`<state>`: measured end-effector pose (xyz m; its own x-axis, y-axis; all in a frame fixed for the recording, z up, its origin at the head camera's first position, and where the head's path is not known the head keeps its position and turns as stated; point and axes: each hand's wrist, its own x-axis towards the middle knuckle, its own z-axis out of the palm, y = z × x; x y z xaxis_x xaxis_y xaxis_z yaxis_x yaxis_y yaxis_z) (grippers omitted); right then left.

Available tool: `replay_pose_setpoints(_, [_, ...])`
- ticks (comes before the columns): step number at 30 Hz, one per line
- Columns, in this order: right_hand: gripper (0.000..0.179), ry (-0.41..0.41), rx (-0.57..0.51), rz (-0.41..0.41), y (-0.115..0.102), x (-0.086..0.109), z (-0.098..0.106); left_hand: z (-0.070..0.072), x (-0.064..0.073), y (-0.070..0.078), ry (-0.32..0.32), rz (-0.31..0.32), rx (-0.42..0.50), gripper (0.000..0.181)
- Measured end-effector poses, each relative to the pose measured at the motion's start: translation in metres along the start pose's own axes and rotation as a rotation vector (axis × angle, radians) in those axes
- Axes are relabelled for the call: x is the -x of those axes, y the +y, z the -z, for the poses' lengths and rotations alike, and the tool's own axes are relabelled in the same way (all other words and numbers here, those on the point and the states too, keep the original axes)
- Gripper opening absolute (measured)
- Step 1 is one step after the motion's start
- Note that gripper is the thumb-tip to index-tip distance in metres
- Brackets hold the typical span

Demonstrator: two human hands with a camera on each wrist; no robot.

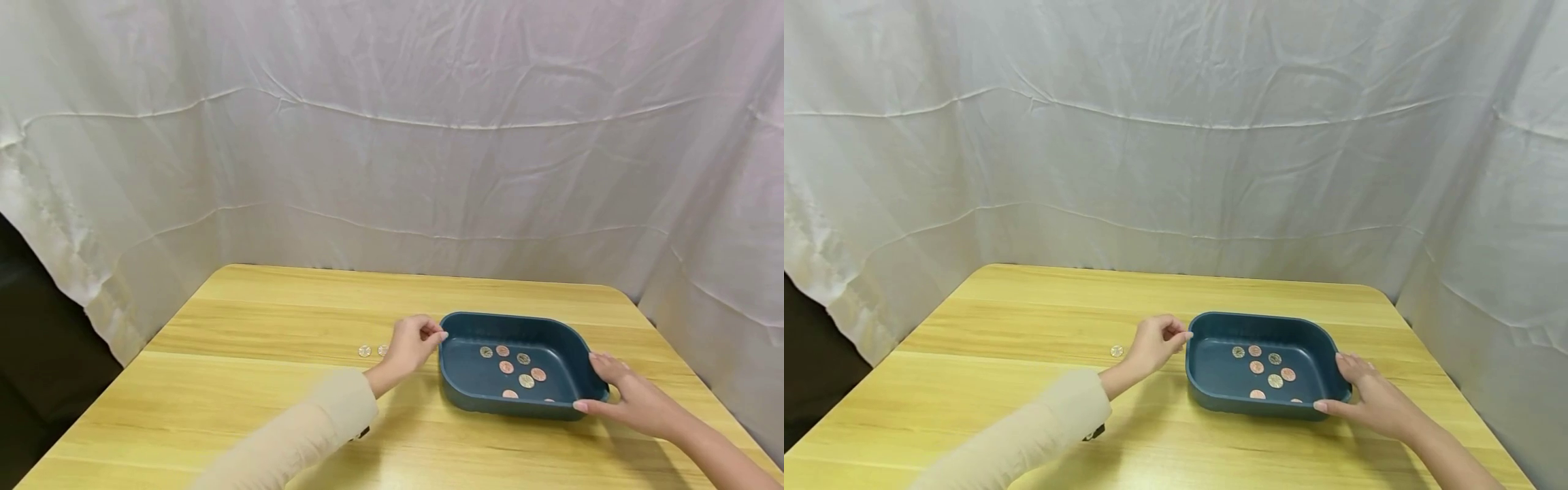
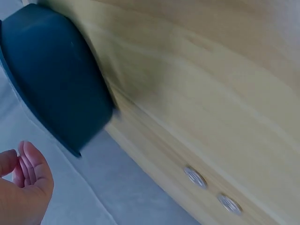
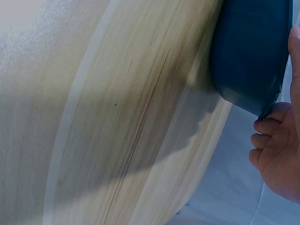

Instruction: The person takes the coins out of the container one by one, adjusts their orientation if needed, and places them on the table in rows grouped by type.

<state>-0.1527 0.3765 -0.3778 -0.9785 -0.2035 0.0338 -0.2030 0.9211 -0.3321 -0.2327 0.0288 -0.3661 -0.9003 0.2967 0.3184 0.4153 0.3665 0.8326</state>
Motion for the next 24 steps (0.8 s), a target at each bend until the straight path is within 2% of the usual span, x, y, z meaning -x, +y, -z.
replay_pose_setpoints(4, [0.091, -0.002, -0.004, -0.001, 0.000, 0.000, 0.000, -0.016, 0.000, 0.007, -0.040, -0.004, 0.013, 0.009])
replay_pose_setpoints(11, [0.091, 0.001, -0.011, 0.000, 0.000, 0.000, 0.000, -0.047, -0.002, 0.014, -0.104, -0.022, -0.023, 0.008])
replay_pose_setpoints(17, [0.092, -0.001, -0.004, -0.010, -0.001, 0.001, -0.001, -0.072, -0.004, 0.020, -0.151, -0.004, -0.026, 0.007])
replay_pose_setpoints(24, [0.091, 0.005, -0.013, -0.002, 0.000, 0.001, -0.001, -0.099, -0.006, 0.027, -0.225, 0.048, -0.044, 0.008])
